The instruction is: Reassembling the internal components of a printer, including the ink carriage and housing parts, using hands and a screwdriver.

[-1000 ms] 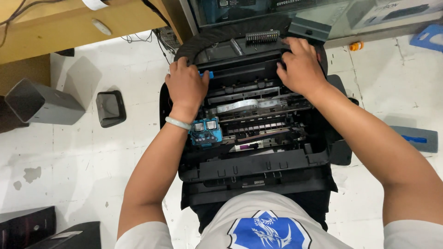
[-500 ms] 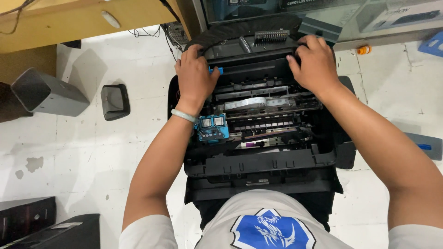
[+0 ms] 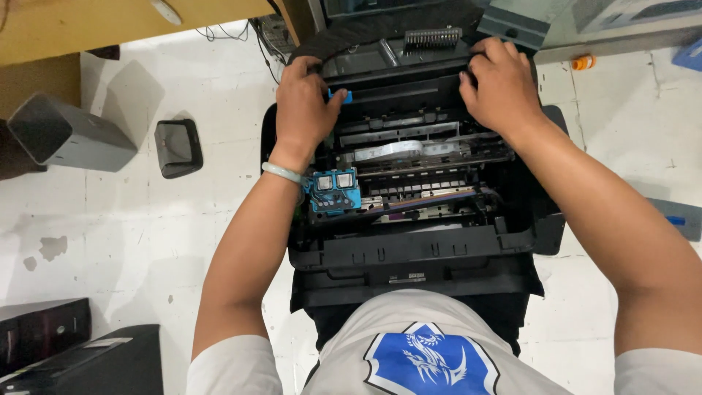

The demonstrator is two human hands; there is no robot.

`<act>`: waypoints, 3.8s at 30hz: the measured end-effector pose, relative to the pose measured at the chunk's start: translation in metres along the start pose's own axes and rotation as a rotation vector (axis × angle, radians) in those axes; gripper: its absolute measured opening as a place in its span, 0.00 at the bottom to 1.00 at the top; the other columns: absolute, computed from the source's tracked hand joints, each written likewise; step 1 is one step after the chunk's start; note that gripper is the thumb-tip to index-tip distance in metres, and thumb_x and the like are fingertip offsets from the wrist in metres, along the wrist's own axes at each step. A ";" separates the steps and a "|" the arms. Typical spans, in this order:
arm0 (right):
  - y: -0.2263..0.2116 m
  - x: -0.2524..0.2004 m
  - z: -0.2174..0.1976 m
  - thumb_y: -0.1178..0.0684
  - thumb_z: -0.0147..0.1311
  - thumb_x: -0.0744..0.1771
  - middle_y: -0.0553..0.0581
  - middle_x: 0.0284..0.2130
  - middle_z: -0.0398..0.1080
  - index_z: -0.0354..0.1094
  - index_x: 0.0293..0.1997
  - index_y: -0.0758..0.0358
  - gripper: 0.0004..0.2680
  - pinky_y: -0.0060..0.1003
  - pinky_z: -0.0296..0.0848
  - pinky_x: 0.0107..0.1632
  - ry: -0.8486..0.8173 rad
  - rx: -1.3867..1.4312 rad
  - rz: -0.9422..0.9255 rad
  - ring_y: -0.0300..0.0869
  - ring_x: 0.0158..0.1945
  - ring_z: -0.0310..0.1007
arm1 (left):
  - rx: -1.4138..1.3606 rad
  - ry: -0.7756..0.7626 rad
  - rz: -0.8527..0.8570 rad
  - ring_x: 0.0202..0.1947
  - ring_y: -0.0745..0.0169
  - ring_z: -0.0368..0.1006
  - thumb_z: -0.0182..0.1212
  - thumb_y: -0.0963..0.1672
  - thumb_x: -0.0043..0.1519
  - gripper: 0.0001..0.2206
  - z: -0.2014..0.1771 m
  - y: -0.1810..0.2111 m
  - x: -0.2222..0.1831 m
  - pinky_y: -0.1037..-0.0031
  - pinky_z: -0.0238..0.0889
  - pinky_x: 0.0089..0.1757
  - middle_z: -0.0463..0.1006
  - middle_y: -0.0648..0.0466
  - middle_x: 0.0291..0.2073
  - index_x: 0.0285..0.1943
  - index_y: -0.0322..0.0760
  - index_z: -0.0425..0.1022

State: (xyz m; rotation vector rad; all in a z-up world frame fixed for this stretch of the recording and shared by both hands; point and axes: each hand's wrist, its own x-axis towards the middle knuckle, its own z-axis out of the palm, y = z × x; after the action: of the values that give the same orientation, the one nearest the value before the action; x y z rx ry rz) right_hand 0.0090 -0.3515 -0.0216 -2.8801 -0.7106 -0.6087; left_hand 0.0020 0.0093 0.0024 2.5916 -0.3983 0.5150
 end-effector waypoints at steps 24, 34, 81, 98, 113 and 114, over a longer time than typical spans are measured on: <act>0.003 0.002 -0.001 0.58 0.61 0.70 0.60 0.55 0.70 0.74 0.38 0.72 0.06 0.51 0.66 0.49 0.062 0.067 -0.079 0.56 0.59 0.66 | -0.052 0.048 0.110 0.53 0.45 0.71 0.76 0.41 0.57 0.14 0.010 -0.015 0.001 0.56 0.71 0.47 0.72 0.46 0.52 0.26 0.33 0.73; 0.004 -0.007 -0.003 0.56 0.61 0.75 0.63 0.46 0.67 0.74 0.41 0.71 0.08 0.48 0.68 0.46 0.074 -0.006 -0.090 0.58 0.47 0.67 | -0.015 0.062 0.113 0.50 0.44 0.72 0.82 0.45 0.58 0.17 0.008 -0.016 -0.001 0.53 0.69 0.41 0.74 0.48 0.50 0.26 0.35 0.75; -0.043 -0.006 0.002 0.52 0.61 0.64 0.54 0.36 0.73 0.78 0.46 0.60 0.09 0.46 0.73 0.42 -0.312 0.279 -0.716 0.49 0.43 0.68 | 0.043 0.058 0.116 0.45 0.48 0.72 0.73 0.46 0.64 0.14 0.006 -0.019 0.003 0.55 0.71 0.37 0.75 0.51 0.46 0.27 0.37 0.79; -0.029 0.001 -0.020 0.60 0.56 0.67 0.56 0.40 0.76 0.76 0.56 0.67 0.12 0.40 0.74 0.34 0.024 0.115 -0.621 0.47 0.39 0.75 | -0.146 -0.072 0.017 0.48 0.45 0.75 0.62 0.44 0.67 0.10 -0.113 0.009 -0.003 0.56 0.70 0.42 0.75 0.46 0.50 0.46 0.27 0.82; -0.048 0.000 -0.014 0.56 0.56 0.66 0.53 0.33 0.73 0.74 0.42 0.61 0.04 0.38 0.74 0.41 0.074 0.140 -0.662 0.45 0.37 0.74 | -0.307 -0.445 -0.462 0.64 0.07 0.56 0.55 0.43 0.69 0.35 -0.119 0.032 -0.108 0.27 0.60 0.55 0.48 0.19 0.71 0.80 0.24 0.37; -0.052 0.002 -0.015 0.53 0.56 0.67 0.51 0.35 0.74 0.75 0.42 0.58 0.05 0.38 0.74 0.43 -0.028 0.111 -0.642 0.44 0.40 0.74 | -0.278 -0.377 -0.440 0.66 0.14 0.57 0.55 0.42 0.69 0.32 -0.114 0.028 -0.112 0.35 0.60 0.57 0.52 0.23 0.70 0.79 0.24 0.43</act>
State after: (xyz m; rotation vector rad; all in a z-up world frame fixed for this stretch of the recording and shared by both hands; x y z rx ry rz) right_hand -0.0194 -0.3075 -0.0060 -2.5304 -1.6344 -0.5579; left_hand -0.1403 0.0628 0.0590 2.3919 -0.0062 -0.1719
